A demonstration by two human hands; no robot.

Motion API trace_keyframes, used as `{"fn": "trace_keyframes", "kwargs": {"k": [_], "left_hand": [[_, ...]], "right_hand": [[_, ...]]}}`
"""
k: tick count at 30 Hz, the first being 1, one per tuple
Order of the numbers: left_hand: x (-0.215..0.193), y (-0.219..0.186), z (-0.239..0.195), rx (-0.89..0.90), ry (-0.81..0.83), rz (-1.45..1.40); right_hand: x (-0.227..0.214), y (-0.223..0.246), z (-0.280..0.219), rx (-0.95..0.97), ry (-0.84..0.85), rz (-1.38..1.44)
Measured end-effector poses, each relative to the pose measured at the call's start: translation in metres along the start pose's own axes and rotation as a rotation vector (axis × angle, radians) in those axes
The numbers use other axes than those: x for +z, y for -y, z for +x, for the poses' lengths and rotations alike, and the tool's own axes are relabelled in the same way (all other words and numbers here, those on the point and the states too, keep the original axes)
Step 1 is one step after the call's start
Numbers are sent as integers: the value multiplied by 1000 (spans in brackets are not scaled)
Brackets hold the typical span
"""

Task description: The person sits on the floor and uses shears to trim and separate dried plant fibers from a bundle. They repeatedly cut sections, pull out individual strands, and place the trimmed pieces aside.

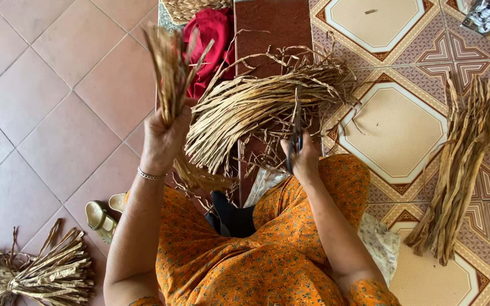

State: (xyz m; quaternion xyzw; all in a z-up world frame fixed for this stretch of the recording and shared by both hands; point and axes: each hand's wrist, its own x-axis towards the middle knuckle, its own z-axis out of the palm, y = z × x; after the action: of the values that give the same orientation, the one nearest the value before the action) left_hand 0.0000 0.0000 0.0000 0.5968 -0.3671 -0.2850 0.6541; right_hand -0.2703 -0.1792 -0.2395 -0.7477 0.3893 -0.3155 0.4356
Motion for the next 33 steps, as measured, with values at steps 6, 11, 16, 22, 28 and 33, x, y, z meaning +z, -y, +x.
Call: {"fn": "trace_keyframes", "kwargs": {"k": [6, 11, 16, 22, 28, 33], "left_hand": [[8, -54, 5, 41, -114, 12], [9, -59, 0, 92, -129, -30], [17, -62, -8, 114, -58, -114], [45, -73, -19, -117, 72, -326], [6, -62, -9, -155, -246, -456], [-28, -24, 19, -88, -237, -777]], "right_hand": [[50, -29, 22, -191, -12, -652], [46, -8, 24, 225, 513, -761], [18, 76, 14, -150, 540, -622], [26, 188, -18, -520, 818, 519], [14, 189, -50, -1, 1053, 676], [-23, 142, -76, 131, 1021, 427]]}}
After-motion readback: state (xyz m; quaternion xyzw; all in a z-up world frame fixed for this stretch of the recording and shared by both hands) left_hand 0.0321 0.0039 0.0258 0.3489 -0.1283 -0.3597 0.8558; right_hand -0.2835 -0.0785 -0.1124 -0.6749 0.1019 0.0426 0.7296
